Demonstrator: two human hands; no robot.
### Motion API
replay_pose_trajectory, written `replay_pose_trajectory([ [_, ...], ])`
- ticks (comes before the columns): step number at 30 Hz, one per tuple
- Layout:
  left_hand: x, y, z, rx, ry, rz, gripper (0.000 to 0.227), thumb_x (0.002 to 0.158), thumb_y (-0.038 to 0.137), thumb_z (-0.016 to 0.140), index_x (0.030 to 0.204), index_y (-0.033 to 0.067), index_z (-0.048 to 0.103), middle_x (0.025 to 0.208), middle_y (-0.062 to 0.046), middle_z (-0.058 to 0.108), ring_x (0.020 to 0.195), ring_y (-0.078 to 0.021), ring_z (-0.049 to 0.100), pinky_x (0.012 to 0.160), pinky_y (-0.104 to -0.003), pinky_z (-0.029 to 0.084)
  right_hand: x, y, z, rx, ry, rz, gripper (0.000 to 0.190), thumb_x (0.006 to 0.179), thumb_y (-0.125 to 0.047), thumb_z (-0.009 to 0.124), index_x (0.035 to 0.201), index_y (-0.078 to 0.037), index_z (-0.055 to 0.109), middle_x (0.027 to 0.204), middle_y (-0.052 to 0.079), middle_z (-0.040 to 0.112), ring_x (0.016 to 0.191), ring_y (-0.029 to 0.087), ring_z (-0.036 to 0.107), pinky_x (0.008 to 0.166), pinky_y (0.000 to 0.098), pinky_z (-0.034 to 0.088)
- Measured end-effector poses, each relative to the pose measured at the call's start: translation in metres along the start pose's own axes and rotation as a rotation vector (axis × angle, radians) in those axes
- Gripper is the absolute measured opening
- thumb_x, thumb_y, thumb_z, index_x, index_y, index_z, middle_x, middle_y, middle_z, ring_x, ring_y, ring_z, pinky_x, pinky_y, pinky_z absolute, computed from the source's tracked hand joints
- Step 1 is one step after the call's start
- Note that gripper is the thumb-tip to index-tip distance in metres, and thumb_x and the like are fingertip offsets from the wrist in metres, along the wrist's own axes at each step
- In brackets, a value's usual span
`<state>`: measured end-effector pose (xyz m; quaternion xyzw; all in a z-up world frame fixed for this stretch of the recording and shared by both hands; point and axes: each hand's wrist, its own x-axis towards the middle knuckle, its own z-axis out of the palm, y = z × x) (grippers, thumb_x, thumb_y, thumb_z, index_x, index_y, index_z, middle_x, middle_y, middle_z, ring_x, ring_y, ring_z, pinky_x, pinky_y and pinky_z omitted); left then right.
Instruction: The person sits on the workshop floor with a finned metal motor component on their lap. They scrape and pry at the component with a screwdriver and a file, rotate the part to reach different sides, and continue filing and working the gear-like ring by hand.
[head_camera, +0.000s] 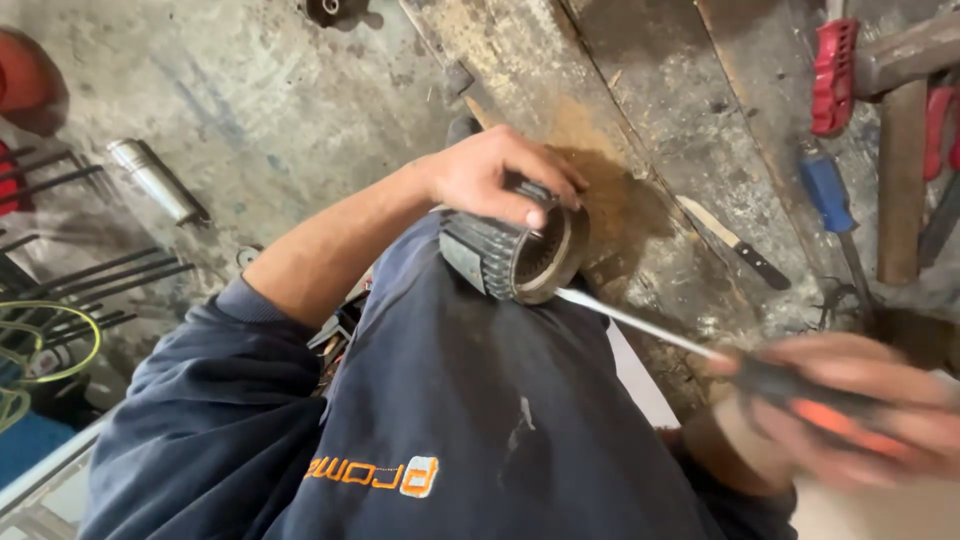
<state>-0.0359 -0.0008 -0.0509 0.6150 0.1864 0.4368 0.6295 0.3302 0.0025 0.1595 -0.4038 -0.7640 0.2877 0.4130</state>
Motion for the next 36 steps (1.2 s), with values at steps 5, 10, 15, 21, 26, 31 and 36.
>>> replay_pose_trajectory([
  [5, 0.013, -0.008, -0.009, 0.002, -0.064, -0.116, 0.033, 0.096, 0.028, 0.077, 0.120, 0.0062, 0.076, 0.124, -0.011, 0.076, 0.120, -0.0225, 0.072, 0.106, -0.035, 0.055, -0.027, -0.014, 0.102, 0.162, 0.053, -0.220, 0.043, 0.105, -0.041, 0.060, 0.112, -0.005, 0.038, 0.093, 0.013, 0.059, 0.075, 0.026, 0.068, 0.063, 0.0325, 0.062],
  [10, 0.019, -0.012, -0.012, 0.017, -0.082, -0.170, 0.033, 0.094, 0.028, 0.079, 0.118, 0.0058, 0.076, 0.116, -0.009, 0.078, 0.109, -0.0197, 0.075, 0.096, -0.033, 0.058, -0.023, -0.032, 0.108, -0.013, -0.048, -0.248, 0.037, 0.105, -0.038, 0.058, 0.111, -0.007, 0.038, 0.089, 0.015, 0.067, 0.072, 0.026, 0.069, 0.063, 0.0342, 0.061],
  [15, 0.027, -0.011, -0.014, -0.042, -0.110, -0.199, 0.032, 0.094, 0.028, 0.079, 0.117, 0.0065, 0.077, 0.110, -0.009, 0.080, 0.102, -0.0178, 0.076, 0.091, -0.031, 0.059, -0.020, -0.044, 0.110, -0.019, -0.132, -0.224, 0.036, 0.104, -0.035, 0.060, 0.110, -0.008, 0.037, 0.090, 0.016, 0.066, 0.068, 0.027, 0.068, 0.065, 0.0399, 0.061],
  [21, 0.031, -0.001, -0.009, 0.038, -0.128, -0.165, 0.033, 0.092, 0.032, 0.079, 0.115, 0.0089, 0.077, 0.109, -0.008, 0.079, 0.100, -0.0180, 0.076, 0.087, -0.031, 0.059, -0.024, -0.035, 0.088, 0.033, -0.229, -0.295, 0.052, 0.098, -0.045, 0.070, 0.116, -0.007, 0.039, 0.097, 0.017, 0.066, 0.077, 0.030, 0.073, 0.068, 0.0417, 0.064],
  [26, 0.034, 0.004, -0.001, 0.170, -0.064, -0.208, 0.036, 0.092, 0.040, 0.075, 0.114, 0.0128, 0.078, 0.107, -0.007, 0.079, 0.097, -0.0200, 0.076, 0.083, -0.032, 0.058, -0.025, -0.042, 0.078, -0.199, -0.303, -0.209, 0.063, 0.083, -0.056, 0.078, 0.109, -0.002, 0.057, 0.088, 0.014, 0.067, 0.076, 0.030, 0.070, 0.069, 0.0435, 0.059],
  [31, 0.042, 0.017, -0.001, 0.197, -0.120, -0.257, 0.038, 0.091, 0.045, 0.073, 0.113, 0.0145, 0.079, 0.103, -0.008, 0.079, 0.092, -0.0239, 0.076, 0.077, -0.036, 0.057, -0.040, -0.028, 0.068, -0.114, -0.302, -0.121, 0.053, 0.084, -0.046, 0.085, 0.106, -0.003, 0.064, 0.088, 0.009, 0.069, 0.072, 0.027, 0.069, 0.069, 0.0394, 0.057],
  [36, 0.045, 0.015, 0.002, 0.220, -0.129, -0.224, 0.039, 0.092, 0.046, 0.072, 0.112, 0.0141, 0.078, 0.102, -0.010, 0.078, 0.092, -0.0280, 0.075, 0.076, -0.038, 0.056, -0.025, -0.036, 0.105, -0.433, -0.474, -0.119, 0.042, 0.073, -0.035, 0.090, 0.097, -0.005, 0.073, 0.086, 0.010, 0.072, 0.070, 0.033, 0.068, 0.066, 0.0421, 0.054],
])
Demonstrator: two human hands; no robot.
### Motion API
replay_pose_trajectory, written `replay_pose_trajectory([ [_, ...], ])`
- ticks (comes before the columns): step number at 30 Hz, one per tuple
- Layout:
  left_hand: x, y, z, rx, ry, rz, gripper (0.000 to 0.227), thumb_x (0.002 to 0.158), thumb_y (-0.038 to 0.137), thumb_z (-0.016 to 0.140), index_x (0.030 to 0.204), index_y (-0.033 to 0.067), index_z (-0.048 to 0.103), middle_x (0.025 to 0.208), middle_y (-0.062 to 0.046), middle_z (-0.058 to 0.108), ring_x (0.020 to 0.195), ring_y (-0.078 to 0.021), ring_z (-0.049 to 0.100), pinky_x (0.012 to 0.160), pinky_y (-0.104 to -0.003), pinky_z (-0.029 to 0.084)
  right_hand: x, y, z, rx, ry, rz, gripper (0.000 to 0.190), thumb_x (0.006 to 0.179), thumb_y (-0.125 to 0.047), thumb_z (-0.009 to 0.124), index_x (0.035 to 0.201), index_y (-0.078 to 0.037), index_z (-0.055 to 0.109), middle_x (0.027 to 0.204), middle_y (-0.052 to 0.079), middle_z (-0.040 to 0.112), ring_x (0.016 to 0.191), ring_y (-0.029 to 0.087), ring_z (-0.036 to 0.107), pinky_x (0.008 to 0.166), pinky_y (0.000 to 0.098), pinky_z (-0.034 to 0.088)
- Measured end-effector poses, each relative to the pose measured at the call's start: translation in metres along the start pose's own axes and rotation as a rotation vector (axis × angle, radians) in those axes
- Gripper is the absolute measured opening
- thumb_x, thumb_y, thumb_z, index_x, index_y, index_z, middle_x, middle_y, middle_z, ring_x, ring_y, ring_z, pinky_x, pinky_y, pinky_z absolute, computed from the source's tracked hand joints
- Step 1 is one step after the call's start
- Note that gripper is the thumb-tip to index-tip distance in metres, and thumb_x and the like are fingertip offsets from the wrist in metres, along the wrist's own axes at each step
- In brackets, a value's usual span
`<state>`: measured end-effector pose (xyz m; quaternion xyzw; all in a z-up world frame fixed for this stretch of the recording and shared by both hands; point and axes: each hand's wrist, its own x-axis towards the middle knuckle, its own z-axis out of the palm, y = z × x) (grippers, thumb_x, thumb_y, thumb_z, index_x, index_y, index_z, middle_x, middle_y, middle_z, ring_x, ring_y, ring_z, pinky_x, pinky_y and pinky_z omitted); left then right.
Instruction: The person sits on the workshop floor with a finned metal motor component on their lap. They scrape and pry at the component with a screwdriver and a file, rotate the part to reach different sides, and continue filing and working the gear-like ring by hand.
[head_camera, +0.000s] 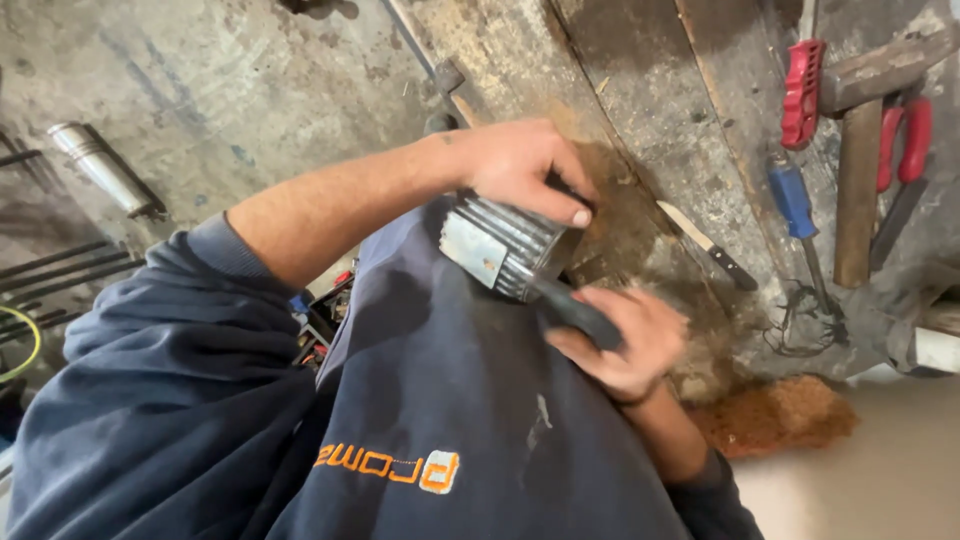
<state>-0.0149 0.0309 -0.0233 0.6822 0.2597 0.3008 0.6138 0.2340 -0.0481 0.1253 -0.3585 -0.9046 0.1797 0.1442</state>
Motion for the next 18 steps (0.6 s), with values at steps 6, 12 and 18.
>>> replay_pose_trajectory([
  [6, 0.000, 0.006, -0.001, 0.035, 0.015, -0.037, 0.039, 0.091, 0.048, 0.070, 0.111, 0.0159, 0.079, 0.098, -0.011, 0.078, 0.087, -0.0306, 0.073, 0.073, -0.041, 0.055, -0.038, 0.028, -0.009, 0.191, 0.310, 0.125, 0.032, 0.088, -0.031, 0.081, 0.099, -0.004, 0.070, 0.089, 0.007, 0.072, 0.071, 0.025, 0.067, 0.066, 0.0338, 0.055],
  [12, 0.001, 0.002, 0.005, 0.039, 0.002, -0.032, 0.039, 0.091, 0.047, 0.070, 0.112, 0.0150, 0.078, 0.098, -0.011, 0.077, 0.087, -0.0310, 0.073, 0.073, -0.041, 0.055, 0.018, -0.011, -0.004, 0.146, -0.065, 0.149, 0.031, 0.084, -0.027, 0.086, 0.095, -0.002, 0.072, 0.079, 0.011, 0.071, 0.065, 0.028, 0.065, 0.062, 0.0377, 0.049],
  [18, -0.002, 0.004, -0.002, -0.023, 0.037, 0.020, 0.037, 0.092, 0.046, 0.070, 0.111, 0.0151, 0.078, 0.100, -0.010, 0.077, 0.088, -0.0298, 0.074, 0.074, -0.040, 0.057, -0.012, 0.013, -0.035, 0.215, 0.045, 0.181, 0.031, 0.078, -0.024, 0.085, 0.098, -0.005, 0.070, 0.082, 0.005, 0.072, 0.068, 0.022, 0.066, 0.061, 0.0307, 0.051],
])
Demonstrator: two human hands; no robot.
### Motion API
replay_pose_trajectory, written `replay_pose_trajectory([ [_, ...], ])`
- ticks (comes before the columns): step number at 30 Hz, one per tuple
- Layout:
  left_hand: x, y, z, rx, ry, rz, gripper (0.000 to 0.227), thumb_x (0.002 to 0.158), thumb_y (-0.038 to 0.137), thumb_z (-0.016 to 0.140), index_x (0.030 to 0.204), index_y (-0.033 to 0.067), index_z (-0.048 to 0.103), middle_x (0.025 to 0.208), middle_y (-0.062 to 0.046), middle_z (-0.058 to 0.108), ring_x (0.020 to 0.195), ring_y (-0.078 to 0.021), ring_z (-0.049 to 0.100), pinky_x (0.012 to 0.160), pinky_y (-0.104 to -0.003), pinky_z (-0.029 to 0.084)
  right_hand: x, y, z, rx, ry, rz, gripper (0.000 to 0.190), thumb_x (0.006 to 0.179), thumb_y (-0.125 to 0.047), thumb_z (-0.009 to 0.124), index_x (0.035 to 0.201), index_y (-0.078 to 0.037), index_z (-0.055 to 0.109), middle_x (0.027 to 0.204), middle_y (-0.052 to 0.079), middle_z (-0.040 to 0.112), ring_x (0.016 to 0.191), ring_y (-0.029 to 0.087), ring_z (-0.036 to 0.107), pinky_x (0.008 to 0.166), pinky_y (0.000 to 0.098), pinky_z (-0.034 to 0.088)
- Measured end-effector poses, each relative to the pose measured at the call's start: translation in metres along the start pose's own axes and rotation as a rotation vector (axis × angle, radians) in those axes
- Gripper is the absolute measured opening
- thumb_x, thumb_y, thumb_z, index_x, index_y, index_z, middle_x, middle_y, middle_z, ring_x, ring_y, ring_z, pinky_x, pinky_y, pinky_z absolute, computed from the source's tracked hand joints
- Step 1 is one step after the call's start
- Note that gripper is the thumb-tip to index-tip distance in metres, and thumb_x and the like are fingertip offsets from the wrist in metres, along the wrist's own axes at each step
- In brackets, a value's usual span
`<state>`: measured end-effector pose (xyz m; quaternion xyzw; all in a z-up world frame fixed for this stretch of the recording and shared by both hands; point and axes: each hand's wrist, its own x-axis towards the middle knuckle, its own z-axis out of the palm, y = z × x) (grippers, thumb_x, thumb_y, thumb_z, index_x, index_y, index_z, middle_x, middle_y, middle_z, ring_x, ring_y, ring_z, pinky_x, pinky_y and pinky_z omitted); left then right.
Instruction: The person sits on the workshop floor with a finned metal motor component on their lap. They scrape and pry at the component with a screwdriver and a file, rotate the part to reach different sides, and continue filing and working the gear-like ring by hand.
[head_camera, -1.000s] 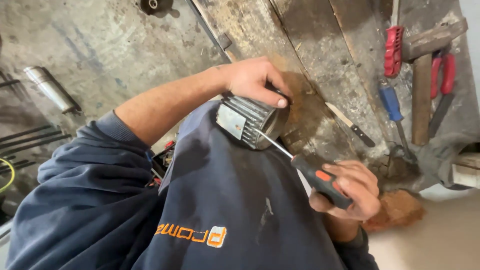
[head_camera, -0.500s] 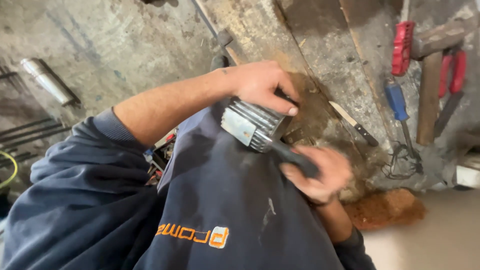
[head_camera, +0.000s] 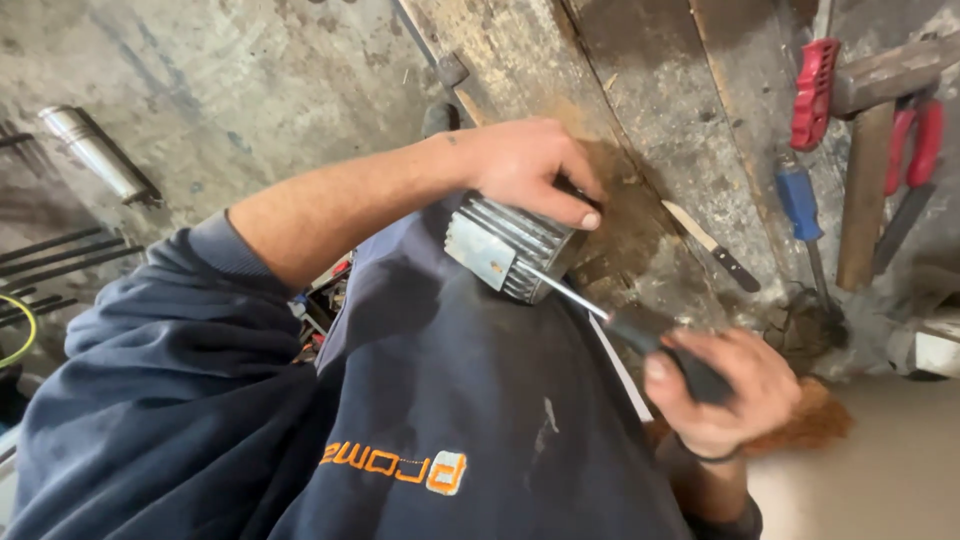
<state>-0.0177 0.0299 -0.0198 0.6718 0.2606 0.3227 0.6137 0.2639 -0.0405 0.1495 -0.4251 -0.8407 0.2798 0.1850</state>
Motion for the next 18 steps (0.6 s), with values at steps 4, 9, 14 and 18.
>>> replay_pose_trajectory([
  [4, 0.004, 0.000, 0.000, 0.047, -0.042, -0.019, 0.037, 0.092, 0.047, 0.069, 0.110, 0.0159, 0.079, 0.097, -0.010, 0.077, 0.087, -0.0313, 0.073, 0.072, -0.042, 0.055, 0.024, -0.023, 0.027, -0.108, -0.117, 0.047, 0.034, 0.078, -0.026, 0.089, 0.100, -0.006, 0.074, 0.083, 0.010, 0.072, 0.070, 0.027, 0.068, 0.067, 0.0365, 0.052],
  [9, 0.002, -0.006, 0.002, 0.036, 0.041, 0.066, 0.038, 0.093, 0.048, 0.071, 0.109, 0.0144, 0.078, 0.098, -0.010, 0.077, 0.087, -0.0319, 0.073, 0.074, -0.042, 0.056, -0.016, 0.011, 0.011, -0.106, -0.062, -0.056, 0.034, 0.077, -0.025, 0.088, 0.098, -0.003, 0.074, 0.075, 0.010, 0.069, 0.065, 0.028, 0.065, 0.063, 0.0391, 0.051],
  [14, 0.010, 0.005, 0.001, 0.142, -0.033, -0.044, 0.041, 0.090, 0.054, 0.068, 0.106, 0.0184, 0.080, 0.090, -0.009, 0.077, 0.082, -0.0316, 0.073, 0.071, -0.044, 0.055, -0.014, 0.004, 0.039, -0.082, 0.074, -0.028, 0.035, 0.082, -0.025, 0.086, 0.104, -0.002, 0.072, 0.078, 0.010, 0.070, 0.065, 0.023, 0.065, 0.059, 0.0338, 0.050],
  [18, 0.009, 0.005, 0.001, 0.117, 0.021, -0.016, 0.041, 0.089, 0.053, 0.068, 0.104, 0.0178, 0.080, 0.092, -0.008, 0.078, 0.081, -0.0317, 0.073, 0.068, -0.044, 0.054, 0.003, -0.006, 0.050, -0.132, 0.054, -0.065, 0.035, 0.084, -0.027, 0.087, 0.105, -0.003, 0.071, 0.078, 0.009, 0.071, 0.066, 0.024, 0.065, 0.063, 0.0356, 0.050],
])
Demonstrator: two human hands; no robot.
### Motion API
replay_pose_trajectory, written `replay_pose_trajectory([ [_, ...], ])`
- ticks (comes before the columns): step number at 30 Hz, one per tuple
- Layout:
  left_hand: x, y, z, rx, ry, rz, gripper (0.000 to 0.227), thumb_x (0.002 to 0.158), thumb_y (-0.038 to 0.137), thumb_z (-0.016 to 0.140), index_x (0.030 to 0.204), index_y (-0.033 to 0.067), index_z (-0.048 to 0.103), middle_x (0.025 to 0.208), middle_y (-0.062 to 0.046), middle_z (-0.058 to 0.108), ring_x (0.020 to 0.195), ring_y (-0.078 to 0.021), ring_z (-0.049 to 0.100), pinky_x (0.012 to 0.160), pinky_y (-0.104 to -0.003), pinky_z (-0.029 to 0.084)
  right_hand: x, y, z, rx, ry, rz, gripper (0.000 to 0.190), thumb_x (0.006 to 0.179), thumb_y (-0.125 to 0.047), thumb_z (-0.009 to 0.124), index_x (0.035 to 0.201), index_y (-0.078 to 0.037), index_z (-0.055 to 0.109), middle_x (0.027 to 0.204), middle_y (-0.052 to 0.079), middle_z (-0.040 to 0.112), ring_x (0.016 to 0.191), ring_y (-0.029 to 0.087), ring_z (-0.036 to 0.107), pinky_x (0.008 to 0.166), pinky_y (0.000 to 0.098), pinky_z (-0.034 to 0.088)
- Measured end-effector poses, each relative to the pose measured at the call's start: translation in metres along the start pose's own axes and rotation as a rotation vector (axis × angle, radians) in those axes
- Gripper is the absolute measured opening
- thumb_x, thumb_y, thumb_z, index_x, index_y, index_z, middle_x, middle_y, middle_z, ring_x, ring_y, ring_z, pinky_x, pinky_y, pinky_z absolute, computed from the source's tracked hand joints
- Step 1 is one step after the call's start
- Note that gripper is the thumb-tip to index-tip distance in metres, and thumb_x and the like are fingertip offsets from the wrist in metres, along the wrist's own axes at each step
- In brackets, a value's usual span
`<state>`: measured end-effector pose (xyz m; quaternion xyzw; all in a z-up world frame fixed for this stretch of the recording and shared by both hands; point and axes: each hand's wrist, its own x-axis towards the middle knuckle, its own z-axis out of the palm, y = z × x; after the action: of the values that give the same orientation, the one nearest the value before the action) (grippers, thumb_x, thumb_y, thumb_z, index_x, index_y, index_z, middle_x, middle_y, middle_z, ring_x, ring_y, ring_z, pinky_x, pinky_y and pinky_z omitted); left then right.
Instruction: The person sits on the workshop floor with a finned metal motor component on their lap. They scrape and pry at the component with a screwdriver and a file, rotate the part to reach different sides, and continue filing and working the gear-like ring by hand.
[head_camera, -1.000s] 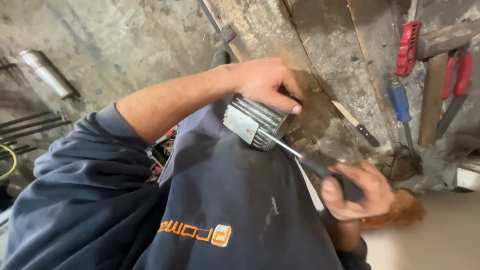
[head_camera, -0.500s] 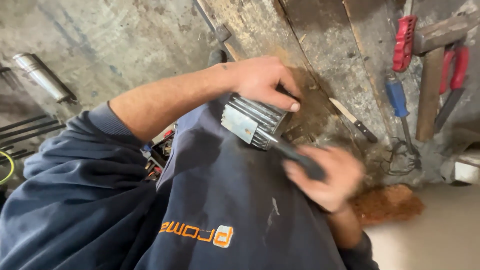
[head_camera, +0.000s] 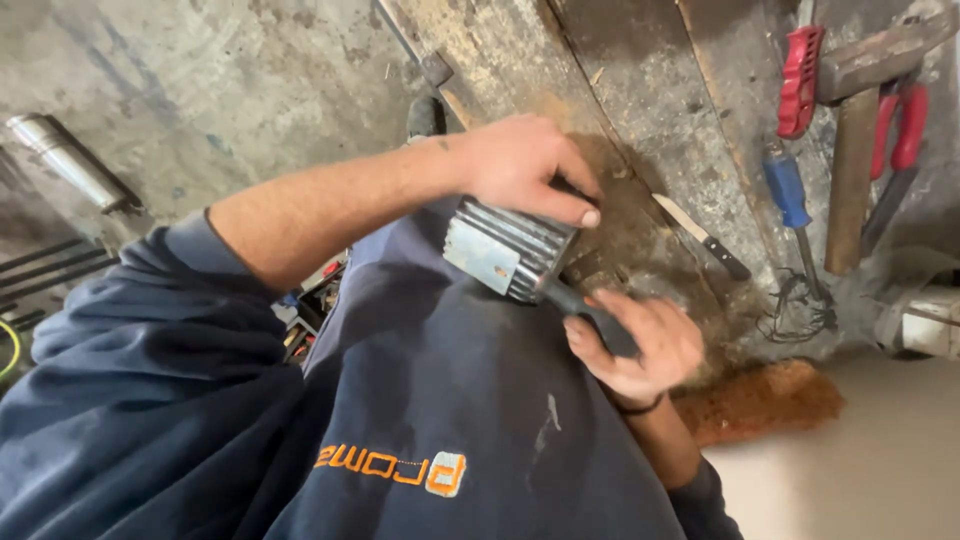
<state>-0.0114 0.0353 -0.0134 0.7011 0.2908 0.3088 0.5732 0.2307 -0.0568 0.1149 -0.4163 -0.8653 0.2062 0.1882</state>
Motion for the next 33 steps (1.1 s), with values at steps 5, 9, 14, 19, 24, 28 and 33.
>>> replay_pose_trajectory([
  [5, 0.010, 0.000, 0.005, 0.093, -0.101, -0.032, 0.041, 0.094, 0.055, 0.067, 0.100, 0.0163, 0.081, 0.087, -0.013, 0.074, 0.082, -0.0352, 0.070, 0.069, -0.048, 0.051, -0.053, 0.032, -0.007, 0.042, 0.214, 0.111, 0.040, 0.096, -0.034, 0.079, 0.112, -0.002, 0.061, 0.090, 0.012, 0.071, 0.075, 0.022, 0.067, 0.068, 0.0313, 0.054],
  [9, 0.000, -0.004, -0.004, -0.041, -0.005, -0.015, 0.039, 0.091, 0.053, 0.067, 0.103, 0.0182, 0.080, 0.089, -0.008, 0.077, 0.080, -0.0320, 0.072, 0.067, -0.044, 0.054, -0.093, 0.050, -0.015, 0.107, 0.451, 0.181, 0.047, 0.100, -0.039, 0.077, 0.115, 0.000, 0.058, 0.095, 0.015, 0.069, 0.079, 0.022, 0.069, 0.072, 0.0312, 0.058],
  [14, 0.001, -0.004, -0.002, -0.014, 0.008, -0.035, 0.039, 0.088, 0.053, 0.069, 0.102, 0.0190, 0.081, 0.088, -0.007, 0.078, 0.079, -0.0307, 0.073, 0.068, -0.044, 0.054, -0.048, 0.027, 0.000, 0.100, 0.117, 0.376, 0.040, 0.088, -0.035, 0.083, 0.107, -0.001, 0.074, 0.085, 0.012, 0.073, 0.073, 0.023, 0.071, 0.071, 0.0320, 0.056],
  [19, 0.003, -0.007, 0.003, -0.010, 0.007, -0.011, 0.038, 0.091, 0.053, 0.068, 0.102, 0.0185, 0.080, 0.085, -0.009, 0.076, 0.077, -0.0317, 0.072, 0.068, -0.045, 0.054, -0.032, 0.017, -0.016, 0.118, 0.094, 0.286, 0.036, 0.090, -0.032, 0.085, 0.106, -0.002, 0.073, 0.093, 0.011, 0.076, 0.080, 0.023, 0.072, 0.075, 0.0315, 0.057],
  [24, 0.002, -0.001, 0.000, -0.038, -0.009, -0.031, 0.038, 0.091, 0.053, 0.067, 0.101, 0.0186, 0.080, 0.084, -0.009, 0.075, 0.076, -0.0329, 0.071, 0.063, -0.046, 0.052, -0.052, 0.015, -0.051, 0.152, 0.220, 0.390, 0.037, 0.095, -0.032, 0.083, 0.112, -0.001, 0.071, 0.100, 0.011, 0.075, 0.087, 0.021, 0.074, 0.085, 0.0311, 0.060],
  [28, 0.003, -0.004, 0.000, 0.015, -0.040, -0.040, 0.039, 0.093, 0.054, 0.067, 0.101, 0.0178, 0.080, 0.085, -0.011, 0.075, 0.078, -0.0338, 0.070, 0.066, -0.046, 0.052, -0.013, -0.003, -0.041, 0.060, -0.026, 0.398, 0.033, 0.088, -0.026, 0.083, 0.104, 0.002, 0.074, 0.095, 0.015, 0.075, 0.083, 0.023, 0.073, 0.080, 0.0310, 0.057],
  [33, -0.007, -0.008, -0.005, -0.069, 0.076, 0.075, 0.038, 0.093, 0.052, 0.067, 0.105, 0.0181, 0.080, 0.095, -0.007, 0.078, 0.083, -0.0314, 0.073, 0.071, -0.043, 0.055, -0.036, 0.023, -0.073, 0.437, 0.205, 0.598, 0.037, 0.086, -0.031, 0.084, 0.103, -0.001, 0.072, 0.092, 0.011, 0.074, 0.064, 0.013, 0.069, 0.063, 0.0241, 0.056],
])
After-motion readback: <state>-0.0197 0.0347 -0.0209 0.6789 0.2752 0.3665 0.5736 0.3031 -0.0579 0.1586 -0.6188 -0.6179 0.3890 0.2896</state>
